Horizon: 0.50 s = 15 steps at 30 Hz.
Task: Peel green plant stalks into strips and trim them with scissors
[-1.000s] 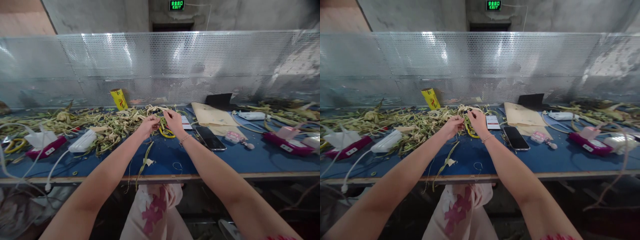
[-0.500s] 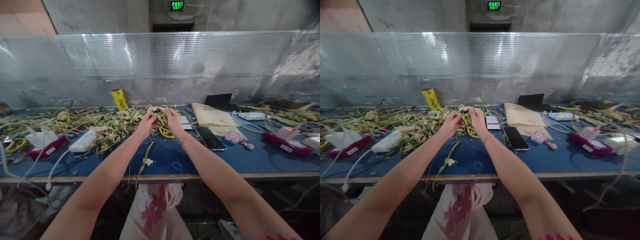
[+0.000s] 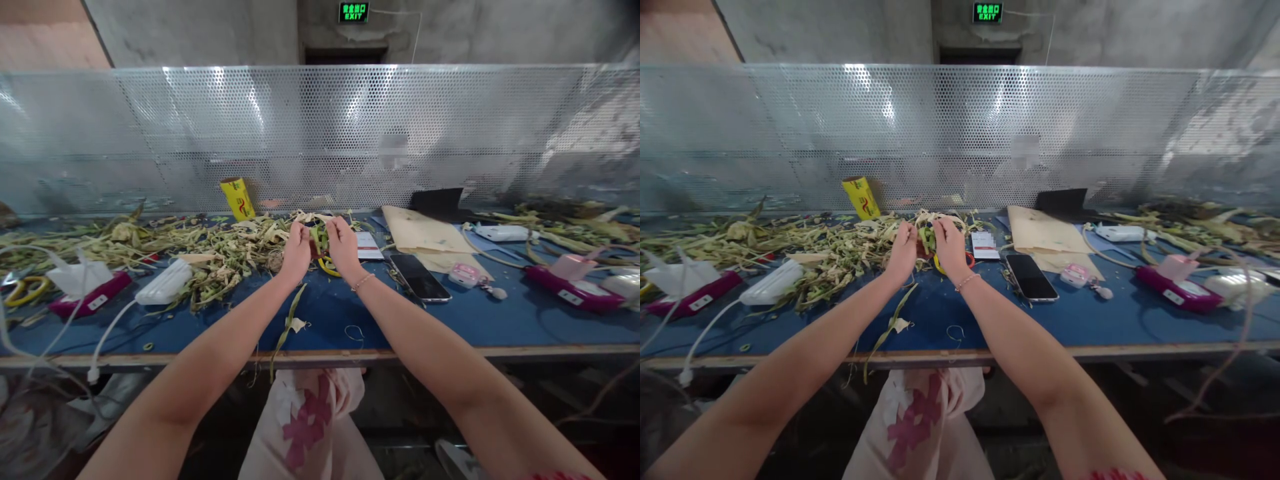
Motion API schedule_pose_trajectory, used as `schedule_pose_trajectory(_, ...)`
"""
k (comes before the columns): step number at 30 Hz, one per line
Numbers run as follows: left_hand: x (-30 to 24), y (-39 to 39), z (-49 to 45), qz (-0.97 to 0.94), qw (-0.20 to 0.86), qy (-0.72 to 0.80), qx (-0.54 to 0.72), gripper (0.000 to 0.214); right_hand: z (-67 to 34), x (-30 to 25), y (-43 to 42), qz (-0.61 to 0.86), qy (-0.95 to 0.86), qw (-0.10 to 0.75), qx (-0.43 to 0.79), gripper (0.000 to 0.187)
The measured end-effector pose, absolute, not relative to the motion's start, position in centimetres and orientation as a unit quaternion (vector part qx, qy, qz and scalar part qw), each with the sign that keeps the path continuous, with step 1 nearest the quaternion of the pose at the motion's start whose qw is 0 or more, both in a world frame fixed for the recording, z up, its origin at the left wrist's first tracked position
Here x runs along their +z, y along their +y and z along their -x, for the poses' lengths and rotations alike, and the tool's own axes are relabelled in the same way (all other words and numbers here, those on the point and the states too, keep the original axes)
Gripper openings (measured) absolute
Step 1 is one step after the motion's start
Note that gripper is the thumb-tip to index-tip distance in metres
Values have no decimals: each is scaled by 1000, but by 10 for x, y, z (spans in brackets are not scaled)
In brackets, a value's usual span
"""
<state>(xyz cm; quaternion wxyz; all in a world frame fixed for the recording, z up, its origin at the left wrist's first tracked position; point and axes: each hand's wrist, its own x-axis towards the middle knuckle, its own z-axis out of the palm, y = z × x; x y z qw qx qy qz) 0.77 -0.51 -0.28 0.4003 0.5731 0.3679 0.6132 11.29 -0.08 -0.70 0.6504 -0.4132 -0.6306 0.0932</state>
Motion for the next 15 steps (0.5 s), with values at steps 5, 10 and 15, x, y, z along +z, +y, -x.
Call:
schedule_pose_trajectory(5,-3,-12,-8,-566,293,433,637,23,-102,-10,-6,401,-654,636,86,28)
schedule_pose_trajectory(10,-9,-7,-5,-555,242,430,670,22,-96,-11,-11,414,-650,632,89,29)
schedule_pose_trajectory(15,-11,-5,-5,-551,259,413,677,25,-94,-11,-11,408,-643,640,100,28)
